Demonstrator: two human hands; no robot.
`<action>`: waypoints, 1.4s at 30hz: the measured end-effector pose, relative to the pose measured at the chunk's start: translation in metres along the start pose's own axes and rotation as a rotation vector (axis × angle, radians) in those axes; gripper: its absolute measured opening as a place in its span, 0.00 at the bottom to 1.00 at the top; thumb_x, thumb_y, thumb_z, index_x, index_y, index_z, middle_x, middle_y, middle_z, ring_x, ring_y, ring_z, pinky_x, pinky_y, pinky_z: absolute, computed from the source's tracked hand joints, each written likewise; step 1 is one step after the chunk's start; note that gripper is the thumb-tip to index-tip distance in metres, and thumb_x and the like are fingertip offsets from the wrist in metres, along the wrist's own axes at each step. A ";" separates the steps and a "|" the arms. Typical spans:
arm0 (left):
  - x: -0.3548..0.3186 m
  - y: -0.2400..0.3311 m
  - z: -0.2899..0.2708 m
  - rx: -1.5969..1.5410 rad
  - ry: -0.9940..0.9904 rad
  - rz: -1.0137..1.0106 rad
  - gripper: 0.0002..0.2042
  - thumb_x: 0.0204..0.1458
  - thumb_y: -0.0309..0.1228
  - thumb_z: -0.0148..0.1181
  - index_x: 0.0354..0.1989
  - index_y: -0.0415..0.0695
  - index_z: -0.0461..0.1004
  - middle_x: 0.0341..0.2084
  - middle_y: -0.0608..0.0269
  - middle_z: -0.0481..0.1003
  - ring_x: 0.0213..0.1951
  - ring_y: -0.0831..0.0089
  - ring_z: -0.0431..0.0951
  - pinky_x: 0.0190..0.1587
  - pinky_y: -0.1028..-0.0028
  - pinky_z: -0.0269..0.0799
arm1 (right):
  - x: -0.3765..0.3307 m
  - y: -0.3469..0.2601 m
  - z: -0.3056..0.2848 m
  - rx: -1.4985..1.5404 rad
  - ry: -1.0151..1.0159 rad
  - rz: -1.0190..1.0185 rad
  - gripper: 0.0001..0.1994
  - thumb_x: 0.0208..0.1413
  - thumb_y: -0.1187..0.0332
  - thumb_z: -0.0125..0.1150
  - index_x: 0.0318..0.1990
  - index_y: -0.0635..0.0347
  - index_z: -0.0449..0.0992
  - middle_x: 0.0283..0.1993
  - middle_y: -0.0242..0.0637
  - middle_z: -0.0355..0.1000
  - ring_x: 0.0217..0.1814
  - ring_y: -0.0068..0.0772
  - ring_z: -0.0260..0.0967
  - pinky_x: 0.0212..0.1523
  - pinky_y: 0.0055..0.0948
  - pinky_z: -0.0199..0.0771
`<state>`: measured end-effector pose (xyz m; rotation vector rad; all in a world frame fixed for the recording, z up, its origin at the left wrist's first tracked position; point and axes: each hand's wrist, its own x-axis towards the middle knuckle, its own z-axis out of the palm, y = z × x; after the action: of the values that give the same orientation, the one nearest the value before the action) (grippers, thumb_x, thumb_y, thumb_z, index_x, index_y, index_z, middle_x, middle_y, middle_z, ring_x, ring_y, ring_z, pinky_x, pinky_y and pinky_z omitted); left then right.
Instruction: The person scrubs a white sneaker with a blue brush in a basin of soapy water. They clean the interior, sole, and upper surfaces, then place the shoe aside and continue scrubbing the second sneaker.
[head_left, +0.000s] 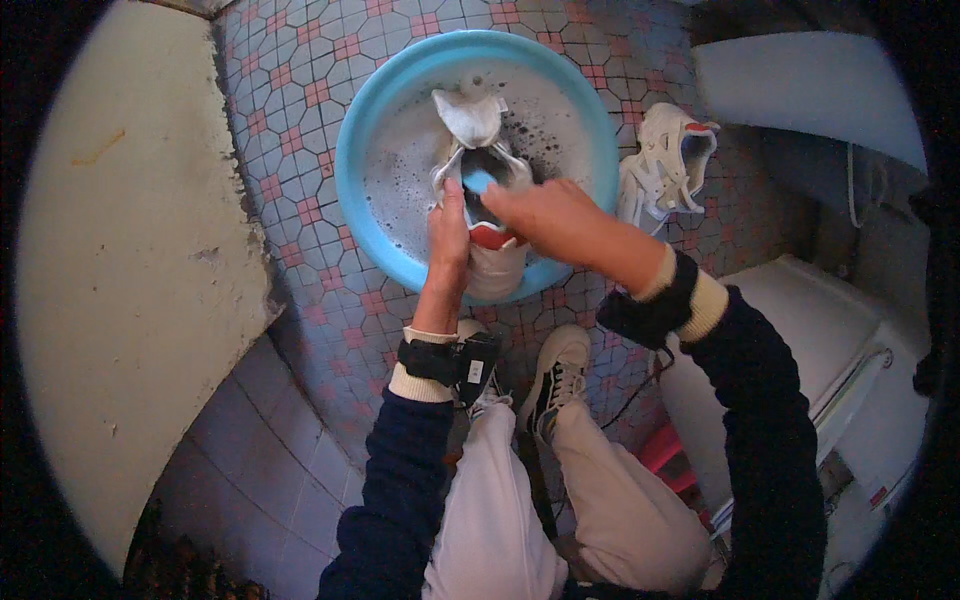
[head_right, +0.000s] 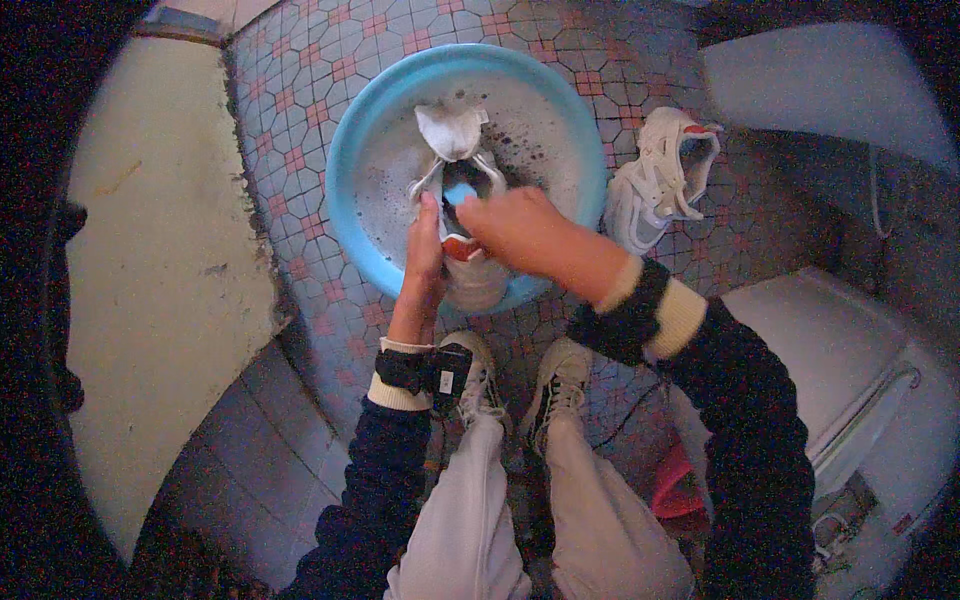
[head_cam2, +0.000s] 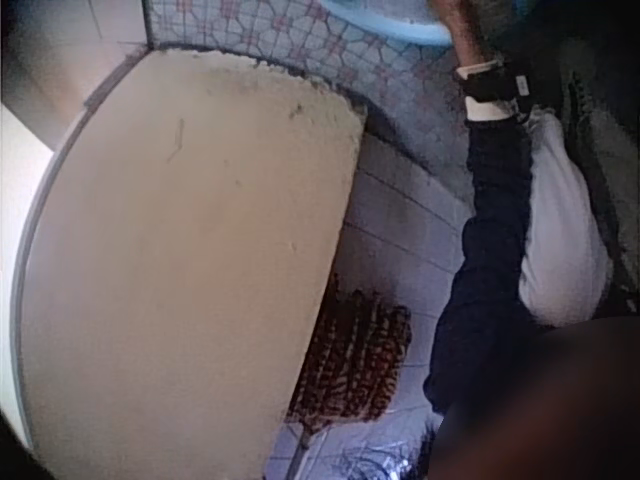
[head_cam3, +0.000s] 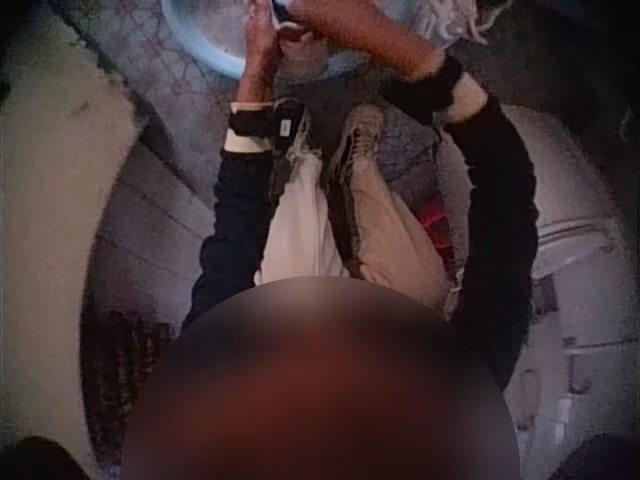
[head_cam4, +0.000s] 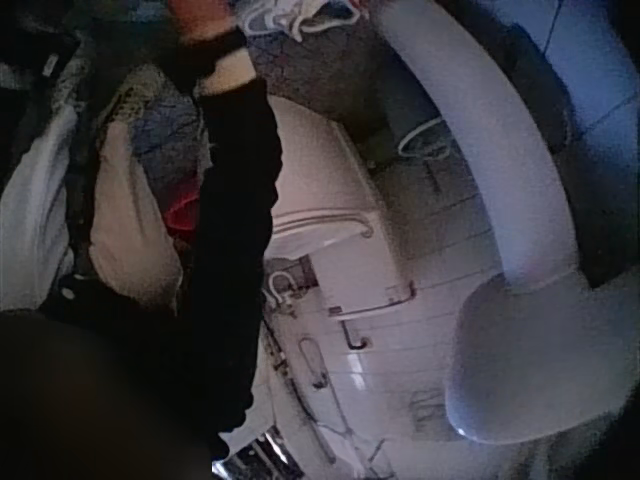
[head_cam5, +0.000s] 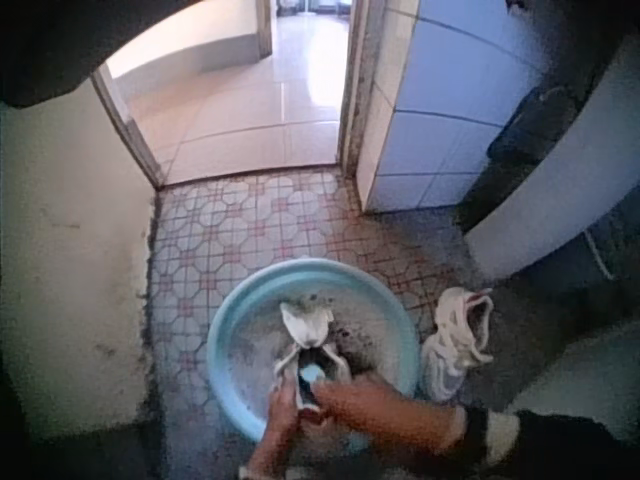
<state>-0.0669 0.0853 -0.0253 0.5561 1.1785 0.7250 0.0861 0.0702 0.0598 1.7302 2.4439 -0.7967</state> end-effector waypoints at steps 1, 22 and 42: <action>0.000 -0.002 0.000 0.082 0.037 0.021 0.30 0.57 0.52 0.41 0.44 0.30 0.70 0.37 0.55 0.73 0.41 0.70 0.69 0.44 0.72 0.64 | 0.010 0.001 0.004 -0.039 0.086 0.005 0.18 0.43 0.73 0.57 0.44 0.53 0.62 0.30 0.40 0.72 0.33 0.47 0.72 0.28 0.41 0.68; 0.015 -0.013 0.006 0.446 0.140 0.147 0.28 0.55 0.51 0.41 0.42 0.32 0.71 0.34 0.37 0.73 0.42 0.47 0.72 0.46 0.60 0.63 | -0.024 0.013 -0.005 -0.017 0.104 0.060 0.16 0.50 0.68 0.51 0.48 0.51 0.63 0.28 0.39 0.73 0.30 0.45 0.73 0.24 0.42 0.68; 0.017 -0.004 0.014 0.636 0.088 0.234 0.28 0.54 0.51 0.44 0.42 0.32 0.71 0.33 0.42 0.74 0.40 0.53 0.73 0.44 0.64 0.64 | -0.008 0.040 0.019 -0.017 0.539 0.020 0.10 0.49 0.67 0.51 0.40 0.50 0.65 0.32 0.36 0.74 0.32 0.47 0.74 0.29 0.45 0.71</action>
<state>-0.0495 0.0958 -0.0348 1.2171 1.4439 0.5647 0.1200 0.0650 0.0305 2.1903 2.7202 -0.3289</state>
